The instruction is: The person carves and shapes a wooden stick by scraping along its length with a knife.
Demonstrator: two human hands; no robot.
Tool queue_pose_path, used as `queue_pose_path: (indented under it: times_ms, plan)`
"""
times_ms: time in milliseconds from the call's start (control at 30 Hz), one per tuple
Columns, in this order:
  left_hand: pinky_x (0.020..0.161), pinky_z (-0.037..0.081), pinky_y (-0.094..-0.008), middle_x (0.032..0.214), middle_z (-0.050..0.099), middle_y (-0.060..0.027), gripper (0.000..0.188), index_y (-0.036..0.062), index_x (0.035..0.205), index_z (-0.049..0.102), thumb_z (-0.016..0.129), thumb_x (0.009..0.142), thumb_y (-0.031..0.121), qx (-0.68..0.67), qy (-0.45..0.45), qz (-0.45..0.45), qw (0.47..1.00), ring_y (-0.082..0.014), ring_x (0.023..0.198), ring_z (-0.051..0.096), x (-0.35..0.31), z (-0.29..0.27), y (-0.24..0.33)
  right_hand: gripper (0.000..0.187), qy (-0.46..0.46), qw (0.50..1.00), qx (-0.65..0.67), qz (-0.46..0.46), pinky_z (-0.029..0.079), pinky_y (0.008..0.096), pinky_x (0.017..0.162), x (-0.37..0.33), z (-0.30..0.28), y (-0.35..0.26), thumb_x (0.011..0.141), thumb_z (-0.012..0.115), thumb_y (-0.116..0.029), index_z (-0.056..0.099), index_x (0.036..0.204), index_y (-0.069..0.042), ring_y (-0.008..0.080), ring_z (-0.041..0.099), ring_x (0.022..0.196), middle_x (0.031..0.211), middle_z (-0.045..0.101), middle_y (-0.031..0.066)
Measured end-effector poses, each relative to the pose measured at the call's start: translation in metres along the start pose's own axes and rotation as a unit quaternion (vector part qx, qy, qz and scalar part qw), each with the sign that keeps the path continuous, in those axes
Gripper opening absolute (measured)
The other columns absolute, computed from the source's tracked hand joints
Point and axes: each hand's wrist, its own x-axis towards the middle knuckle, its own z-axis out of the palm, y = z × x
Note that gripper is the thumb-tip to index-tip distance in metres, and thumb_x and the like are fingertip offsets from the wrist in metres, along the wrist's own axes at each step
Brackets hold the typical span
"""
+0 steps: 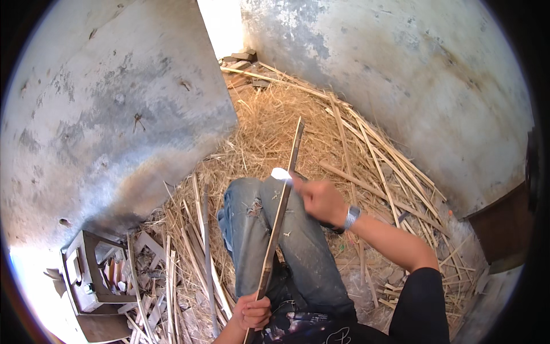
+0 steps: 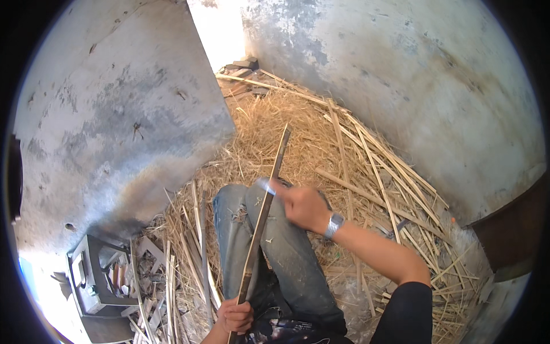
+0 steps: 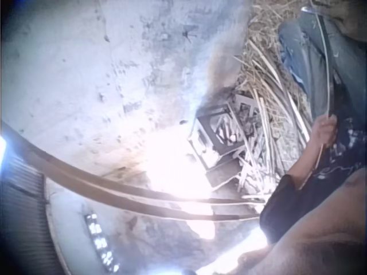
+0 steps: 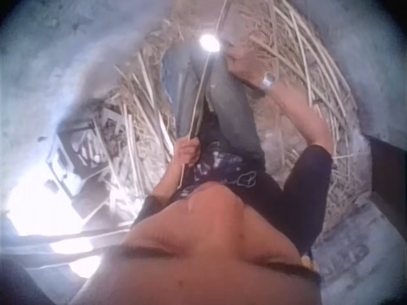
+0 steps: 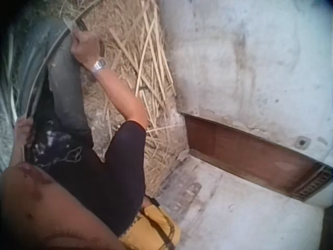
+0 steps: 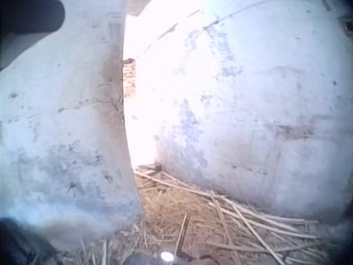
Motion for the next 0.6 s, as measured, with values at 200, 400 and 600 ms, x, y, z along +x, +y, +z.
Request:
queue_pose_path:
  times_ms: [200,400,600]
  plan:
    - [0.028,0.022,-0.0212,0.048,0.042,0.0064,0.053,0.0116,0.07,0.046,0.038,0.114,0.041,-0.02,0.021,0.015,0.999,-0.0036,0.031,0.03,0.014,0.011,0.002,0.052,-0.045,0.998,0.043,0.02,0.052,0.0396,0.054,0.003,-0.023,0.002,0.092,0.062,-0.007,0.067,0.142,-0.022,0.0285,0.063,0.054,0.068,0.066,0.014]
    - [0.028,0.023,-0.0213,0.05,0.04,0.0039,0.054,0.0111,0.072,0.042,0.031,0.116,0.041,-0.027,0.017,0.016,0.999,-0.0041,0.032,0.029,0.03,0.02,0.023,0.057,-0.158,0.983,0.063,-0.061,0.053,0.0403,0.056,-0.035,-0.016,-0.05,0.088,0.063,-0.001,0.067,0.142,-0.021,0.0294,0.064,0.056,0.067,0.064,0.0147]
    - [0.028,0.022,-0.0216,0.052,0.041,0.0022,0.054,0.0104,0.074,0.043,0.03,0.116,0.041,-0.017,0.012,0.005,1.0,-0.0042,0.033,0.028,0.046,0.025,0.027,0.054,-0.055,0.998,0.023,-0.019,0.05,0.0419,0.049,-0.017,-0.009,-0.015,0.093,0.062,-0.009,0.065,0.143,-0.026,0.0296,0.061,0.051,0.062,0.06,0.0128]
